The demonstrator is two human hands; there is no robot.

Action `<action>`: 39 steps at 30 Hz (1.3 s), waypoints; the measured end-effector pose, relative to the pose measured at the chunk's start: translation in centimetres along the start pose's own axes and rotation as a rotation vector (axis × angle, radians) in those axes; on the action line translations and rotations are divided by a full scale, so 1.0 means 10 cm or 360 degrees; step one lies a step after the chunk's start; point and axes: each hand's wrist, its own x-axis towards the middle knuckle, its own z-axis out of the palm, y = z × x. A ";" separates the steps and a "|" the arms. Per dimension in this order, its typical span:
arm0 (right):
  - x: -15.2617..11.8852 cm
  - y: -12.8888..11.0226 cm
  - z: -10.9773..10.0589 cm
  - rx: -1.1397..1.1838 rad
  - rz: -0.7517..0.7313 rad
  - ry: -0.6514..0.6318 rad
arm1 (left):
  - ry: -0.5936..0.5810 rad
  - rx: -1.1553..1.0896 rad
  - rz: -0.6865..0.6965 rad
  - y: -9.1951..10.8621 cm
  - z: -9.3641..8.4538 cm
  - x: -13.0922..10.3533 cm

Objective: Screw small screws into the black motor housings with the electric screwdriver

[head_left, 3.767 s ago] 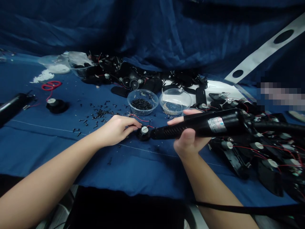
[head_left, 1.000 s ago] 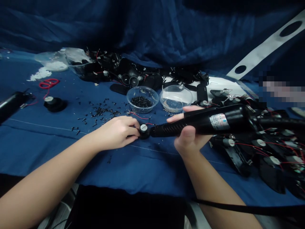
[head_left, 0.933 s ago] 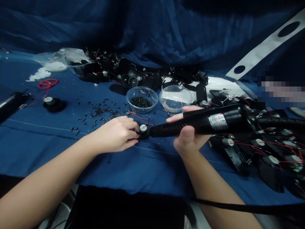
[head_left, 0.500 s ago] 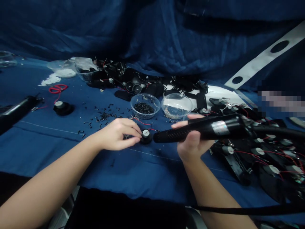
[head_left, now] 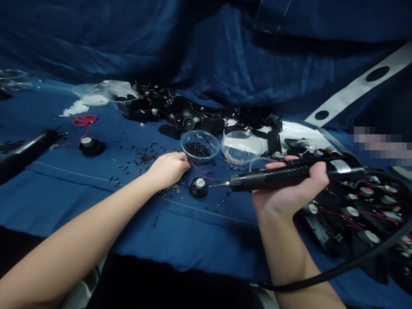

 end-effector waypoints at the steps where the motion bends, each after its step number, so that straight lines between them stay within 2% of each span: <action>1: -0.01 0.01 0.00 -0.0007 0.0016 -0.0035 | -0.0009 0.0026 0.0020 0.00 0.01 0.01; 4: -0.04 0.01 0.00 -0.0016 0.0045 -0.0085 | -0.0029 0.0119 0.0128 -0.01 0.00 0.01; 6: -0.04 0.01 0.00 -0.0011 0.0060 -0.0055 | 0.0023 0.0081 0.0145 0.02 -0.03 0.00; 8: -0.04 0.01 0.00 0.0016 0.0074 -0.0022 | 0.0169 -0.0152 0.0040 0.08 -0.09 -0.01; 11: -0.05 0.01 0.02 0.0080 0.0038 0.0026 | 0.0373 -0.0710 -0.0181 0.21 -0.22 -0.07; 12: -0.06 0.02 0.02 0.0098 0.0000 0.0047 | 0.0397 -0.0853 -0.0181 0.25 -0.26 -0.09; 14: -0.09 0.02 0.03 0.0115 -0.0112 0.0064 | 0.0417 -0.0975 -0.0042 0.33 -0.31 -0.13; 17: -0.15 0.03 0.04 0.0095 -0.0337 0.0030 | 0.0432 -0.0828 0.0250 0.40 -0.34 -0.18; 19: -0.19 0.04 0.04 0.0051 -0.0480 -0.0017 | 0.0414 -0.0674 0.0347 0.43 -0.34 -0.19; 27: -0.23 0.17 -0.02 -0.0091 -0.0999 -0.0207 | 0.0344 -0.0421 0.0454 0.48 -0.34 -0.19; 32: -0.21 0.23 -0.05 -0.0059 -0.1106 -0.0267 | 0.0294 -0.0387 0.0472 0.47 -0.31 -0.21; 39: -0.22 0.25 0.00 -0.0023 -0.1183 -0.0187 | 0.0275 -0.0340 0.0489 0.51 -0.30 -0.21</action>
